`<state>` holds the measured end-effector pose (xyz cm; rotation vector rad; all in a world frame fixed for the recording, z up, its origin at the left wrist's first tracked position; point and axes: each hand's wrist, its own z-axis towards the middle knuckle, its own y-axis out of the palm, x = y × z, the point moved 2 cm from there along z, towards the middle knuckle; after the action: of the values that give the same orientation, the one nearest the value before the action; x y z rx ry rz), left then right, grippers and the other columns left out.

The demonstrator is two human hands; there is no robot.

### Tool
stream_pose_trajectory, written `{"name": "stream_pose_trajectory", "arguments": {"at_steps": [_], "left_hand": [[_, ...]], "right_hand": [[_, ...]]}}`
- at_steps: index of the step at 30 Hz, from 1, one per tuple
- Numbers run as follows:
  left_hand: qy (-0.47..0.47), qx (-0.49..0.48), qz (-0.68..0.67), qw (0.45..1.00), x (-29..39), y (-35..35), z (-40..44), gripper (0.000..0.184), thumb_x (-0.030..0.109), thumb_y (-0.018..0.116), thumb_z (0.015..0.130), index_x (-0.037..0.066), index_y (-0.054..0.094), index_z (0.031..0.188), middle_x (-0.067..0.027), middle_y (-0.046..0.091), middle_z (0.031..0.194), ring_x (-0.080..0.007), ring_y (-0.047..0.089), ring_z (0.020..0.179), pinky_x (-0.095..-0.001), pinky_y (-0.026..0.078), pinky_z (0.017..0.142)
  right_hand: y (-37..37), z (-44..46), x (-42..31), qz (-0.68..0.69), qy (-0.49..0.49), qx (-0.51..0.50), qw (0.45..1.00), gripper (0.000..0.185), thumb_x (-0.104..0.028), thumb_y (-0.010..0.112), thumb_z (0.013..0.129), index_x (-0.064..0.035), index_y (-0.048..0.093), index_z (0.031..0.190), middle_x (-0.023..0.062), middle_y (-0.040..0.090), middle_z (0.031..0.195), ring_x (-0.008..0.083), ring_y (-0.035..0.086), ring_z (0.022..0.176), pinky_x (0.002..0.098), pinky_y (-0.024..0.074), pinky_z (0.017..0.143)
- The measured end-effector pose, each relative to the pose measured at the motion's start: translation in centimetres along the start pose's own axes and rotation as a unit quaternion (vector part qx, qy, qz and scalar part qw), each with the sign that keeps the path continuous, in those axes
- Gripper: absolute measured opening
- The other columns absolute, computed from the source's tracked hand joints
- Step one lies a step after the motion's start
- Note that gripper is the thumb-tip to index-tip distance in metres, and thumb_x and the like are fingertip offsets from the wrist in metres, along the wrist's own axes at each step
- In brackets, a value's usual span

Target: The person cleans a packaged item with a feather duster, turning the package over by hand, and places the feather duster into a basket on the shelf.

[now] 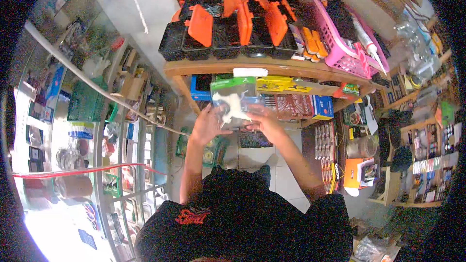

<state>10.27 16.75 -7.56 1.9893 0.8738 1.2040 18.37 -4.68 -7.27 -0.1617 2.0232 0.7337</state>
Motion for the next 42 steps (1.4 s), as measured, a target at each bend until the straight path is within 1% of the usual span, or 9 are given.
{"name": "stream_pose_trajectory", "arguments": {"at_steps": [1, 5, 16, 20, 24, 27, 30, 37, 42], "left_hand": [[0.003, -0.023, 0.015, 1.000, -0.2, -1.3, 0.2, 0.060, 0.057, 0.036, 0.095, 0.014, 0.044, 0.136, -0.0163, 0.057, 0.119, -0.0319, 0.052, 0.116, -0.0638, 0.033, 0.099], [0.031, -0.050, 0.046, 0.997, -0.9, -4.6, -0.5, 0.069, 0.059, 0.035, 0.095, 0.007, 0.034, 0.141, -0.0214, 0.049, 0.133, -0.0355, 0.050, 0.120, -0.0568, 0.040, 0.095], [0.116, 0.035, 0.006, 0.993, -2.5, -10.0, -5.0, 0.071, 0.057, 0.037, 0.094, 0.005, 0.033, 0.142, -0.0247, 0.046, 0.135, -0.0400, 0.047, 0.122, -0.0571, 0.038, 0.098], [0.127, 0.067, -0.005, 0.990, -3.1, -10.4, -5.7, 0.071, 0.055, 0.036, 0.095, 0.004, 0.030, 0.143, -0.0242, 0.047, 0.134, -0.0384, 0.048, 0.122, -0.0536, 0.039, 0.097], [0.117, 0.037, 0.030, 0.992, -3.6, -10.4, -5.1, 0.071, 0.057, 0.038, 0.094, 0.005, 0.031, 0.143, -0.0233, 0.049, 0.133, -0.0376, 0.049, 0.121, -0.0533, 0.038, 0.097], [0.105, 0.048, 0.032, 0.993, -3.9, -9.3, -4.7, 0.071, 0.057, 0.039, 0.094, 0.006, 0.033, 0.142, -0.0224, 0.049, 0.133, -0.0364, 0.050, 0.120, -0.0529, 0.037, 0.097], [0.098, 0.045, 0.034, 0.994, -4.5, -8.9, -3.7, 0.068, 0.056, 0.037, 0.095, 0.006, 0.034, 0.141, -0.0219, 0.049, 0.133, -0.0354, 0.051, 0.119, -0.0530, 0.038, 0.097], [0.072, 0.047, 0.057, 0.995, -5.4, -8.4, -2.4, 0.070, 0.058, 0.038, 0.094, 0.007, 0.032, 0.143, -0.0225, 0.049, 0.134, -0.0347, 0.050, 0.120, -0.0527, 0.038, 0.097], [0.094, 0.102, 0.040, 0.990, -6.3, -10.0, -4.4, 0.069, 0.057, 0.037, 0.095, 0.008, 0.032, 0.143, -0.0235, 0.049, 0.134, -0.0398, 0.049, 0.121, -0.0568, 0.038, 0.098]], "right_hand": [[0.0, 0.9, -0.3, 0.011, -0.002, 0.018, 1.000, 0.041, -0.009, 0.066, 0.087, -0.0036, 0.051, 0.125, 0.0123, 0.063, 0.109, 0.0255, 0.069, 0.083, 0.0309, 0.0577, 0.065], [-1.2, 5.9, -0.9, -0.001, -0.018, 0.058, 0.998, 0.042, -0.010, 0.069, 0.084, -0.0057, 0.051, 0.121, 0.0099, 0.062, 0.106, 0.0251, 0.067, 0.083, 0.0343, 0.0573, 0.068], [-0.6, 15.2, -2.0, -0.180, 0.016, 0.046, 0.983, 0.033, -0.013, 0.068, 0.085, -0.0036, 0.055, 0.114, 0.0083, 0.063, 0.102, 0.0224, 0.066, 0.080, 0.0350, 0.0562, 0.069], [0.2, 15.2, -3.2, -0.337, 0.063, 0.063, 0.937, 0.055, -0.023, 0.072, 0.083, -0.0103, 0.046, 0.130, 0.0095, 0.062, 0.109, 0.0241, 0.066, 0.083, 0.0331, 0.0552, 0.063], [2.1, 13.5, -5.8, -0.597, 0.045, 0.097, 0.795, 0.064, -0.033, 0.071, 0.083, -0.0104, 0.041, 0.136, 0.0131, 0.060, 0.119, 0.0249, 0.066, 0.087, 0.0379, 0.0551, 0.067], [0.5, 14.2, -4.0, -0.770, -0.338, 0.150, 0.520, 0.054, -0.032, 0.069, 0.083, -0.0091, 0.050, 0.129, 0.0156, 0.066, 0.107, 0.0293, 0.067, 0.087, 0.0409, 0.0529, 0.076], [1.6, 15.1, -4.6, -0.722, -0.210, 0.018, 0.660, 0.046, -0.031, 0.068, 0.082, -0.0086, 0.057, 0.121, 0.0181, 0.067, 0.101, 0.0352, 0.065, 0.092, 0.0430, 0.0490, 0.085], [0.2, 22.5, -0.7, -0.836, -0.056, -0.097, 0.537, 0.050, -0.038, 0.053, 0.088, -0.0079, 0.053, 0.128, 0.0226, 0.065, 0.108, 0.0395, 0.061, 0.102, 0.0451, 0.0471, 0.087], [2.2, 16.0, -2.2, -0.730, -0.164, -0.057, 0.661, 0.051, -0.040, 0.057, 0.088, -0.0047, 0.055, 0.124, 0.0221, 0.062, 0.115, 0.0386, 0.058, 0.108, 0.0463, 0.0446, 0.091]]}}
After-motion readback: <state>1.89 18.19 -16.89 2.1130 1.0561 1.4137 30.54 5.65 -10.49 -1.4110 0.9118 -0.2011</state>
